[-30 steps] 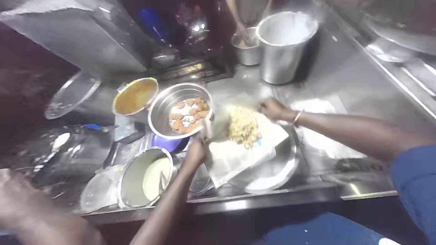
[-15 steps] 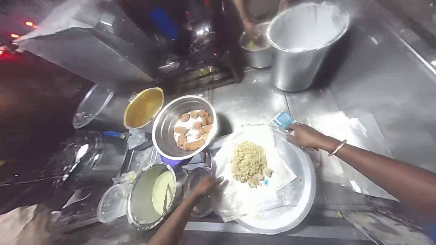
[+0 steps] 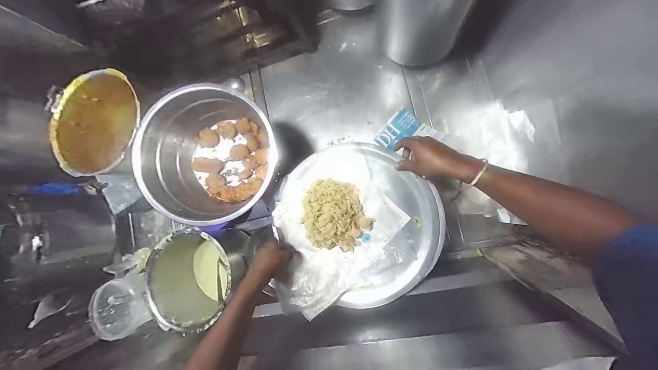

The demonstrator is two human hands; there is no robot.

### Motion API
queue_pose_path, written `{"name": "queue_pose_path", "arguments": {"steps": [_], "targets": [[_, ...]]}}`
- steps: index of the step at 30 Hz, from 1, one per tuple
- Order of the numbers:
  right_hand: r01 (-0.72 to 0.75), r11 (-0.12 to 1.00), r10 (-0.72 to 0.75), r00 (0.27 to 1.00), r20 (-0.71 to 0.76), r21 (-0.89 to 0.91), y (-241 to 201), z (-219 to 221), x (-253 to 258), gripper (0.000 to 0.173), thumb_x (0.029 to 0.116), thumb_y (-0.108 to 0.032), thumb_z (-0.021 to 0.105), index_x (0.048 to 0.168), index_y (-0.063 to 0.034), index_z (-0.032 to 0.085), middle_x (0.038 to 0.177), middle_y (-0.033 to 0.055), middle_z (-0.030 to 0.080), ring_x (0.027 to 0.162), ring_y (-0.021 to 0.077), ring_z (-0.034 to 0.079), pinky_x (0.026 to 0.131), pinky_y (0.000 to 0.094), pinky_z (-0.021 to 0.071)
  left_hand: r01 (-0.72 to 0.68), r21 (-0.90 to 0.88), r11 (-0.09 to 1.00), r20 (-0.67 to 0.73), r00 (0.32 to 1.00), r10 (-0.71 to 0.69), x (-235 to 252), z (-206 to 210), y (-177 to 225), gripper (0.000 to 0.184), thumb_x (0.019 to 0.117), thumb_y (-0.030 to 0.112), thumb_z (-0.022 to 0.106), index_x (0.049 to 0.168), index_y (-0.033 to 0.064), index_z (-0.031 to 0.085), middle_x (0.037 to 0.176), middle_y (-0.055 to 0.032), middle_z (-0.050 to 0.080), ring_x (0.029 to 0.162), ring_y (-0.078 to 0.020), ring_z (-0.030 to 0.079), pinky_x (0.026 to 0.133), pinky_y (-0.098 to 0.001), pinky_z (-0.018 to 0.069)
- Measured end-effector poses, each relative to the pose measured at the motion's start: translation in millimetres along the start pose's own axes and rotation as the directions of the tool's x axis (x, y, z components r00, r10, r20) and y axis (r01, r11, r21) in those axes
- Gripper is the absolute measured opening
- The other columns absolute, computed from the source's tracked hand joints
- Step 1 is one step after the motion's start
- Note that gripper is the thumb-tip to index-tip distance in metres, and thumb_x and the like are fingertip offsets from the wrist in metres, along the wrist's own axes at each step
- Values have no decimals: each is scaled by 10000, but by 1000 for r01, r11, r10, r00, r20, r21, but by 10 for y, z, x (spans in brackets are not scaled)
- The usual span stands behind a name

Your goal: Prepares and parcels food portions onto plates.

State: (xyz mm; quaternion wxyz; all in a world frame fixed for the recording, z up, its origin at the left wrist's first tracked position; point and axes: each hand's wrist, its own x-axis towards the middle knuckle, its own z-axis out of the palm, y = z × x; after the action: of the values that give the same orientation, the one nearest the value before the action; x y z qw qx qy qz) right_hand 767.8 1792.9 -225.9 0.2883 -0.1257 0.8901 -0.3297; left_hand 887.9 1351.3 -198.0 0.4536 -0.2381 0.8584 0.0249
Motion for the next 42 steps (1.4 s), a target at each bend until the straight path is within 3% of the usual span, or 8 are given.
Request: {"name": "queue_pose_path", "arguments": {"steps": [8, 13, 19, 23, 28, 35, 38, 42], "targets": [[14, 997, 0, 985, -172, 78, 158, 105, -154, 414, 992, -299, 687, 1289, -16, 634, 1123, 201, 675, 985, 346, 669, 897, 571, 528, -95, -242, 966, -84, 994, 76, -25, -98, 132, 495, 977, 226, 666, 1366, -45, 524, 1231, -303, 618, 1165, -450, 602, 1000, -630, 457], [-150, 985, 156, 985, -78, 86, 118, 166, -189, 511, 1005, -342, 662, 1402, -47, 529, 1028, 216, 671, 905, 387, 664, 830, 623, 522, -179, -459, 870, -183, 978, 105, -10, -82, -30, 351, 983, 242, 660, 1184, -41, 604, 973, -257, 656, 850, -387, 650, 761, -624, 526], [33, 981, 37, 935, -353, 190, -364, -200, 145, 446, 1033, -323, 617, 1381, -46, 583, 1122, 261, 674, 956, 415, 669, 835, 634, 525, -261, -575, 776, -340, 938, 64, -207, -598, -33, 376, 989, 166, 656, 1297, -32, 570, 1087, -244, 655, 967, -341, 652, 877, -559, 525], [147, 966, -68, 939, -338, 214, -816, -201, 736, 464, 1029, -264, 622, 1390, 26, 590, 1338, 251, 632, 1247, 362, 612, 1091, 528, 450, -247, -641, 727, -439, 895, -84, -21, -745, -376, 441, 989, 237, 661, 1324, -22, 538, 1103, -285, 632, 947, -401, 636, 835, -636, 504], [184, 953, -123, 961, -247, 239, -1116, 275, 1368, 412, 1002, -314, 660, 1307, -38, 667, 1108, 181, 700, 991, 283, 672, 926, 492, 532, -211, -625, 752, -490, 856, -167, 195, -647, -868, 472, 977, 178, 639, 1391, 15, 481, 1209, -297, 607, 1049, -445, 624, 868, -683, 484], [116, 993, -107, 958, -266, 18, -1098, 415, 1084, 353, 989, -291, 635, 1252, -56, 651, 1186, 161, 673, 1076, 300, 668, 955, 521, 535, -31, -497, 867, -393, 899, -194, 332, -613, -963, 530, 987, 221, 652, 1368, -98, 469, 1244, -401, 560, 1165, -571, 552, 947, -774, 404], [13, 994, -7, 998, 58, -105, -817, 545, 423, 270, 964, -263, 653, 1059, -13, 695, 941, 187, 696, 873, 348, 687, 788, 602, 540, 7, -475, 880, -364, 909, -203, 330, -632, -904, 503, 981, 219, 653, 1317, -123, 499, 1236, -419, 557, 1167, -585, 548, 943, -778, 399], [-4, 889, 267, 818, 510, -458, -363, 1263, 144, 365, 956, -309, 677, 1162, -7, 665, 1115, 246, 676, 1037, 453, 662, 839, 691, 511, 45, -444, 895, -358, 906, -223, 270, -649, -840, 511, 984, 237, 636, 1311, -129, 492, 1253, -414, 551, 1193, -583, 536, 952, -767, 397]]}}
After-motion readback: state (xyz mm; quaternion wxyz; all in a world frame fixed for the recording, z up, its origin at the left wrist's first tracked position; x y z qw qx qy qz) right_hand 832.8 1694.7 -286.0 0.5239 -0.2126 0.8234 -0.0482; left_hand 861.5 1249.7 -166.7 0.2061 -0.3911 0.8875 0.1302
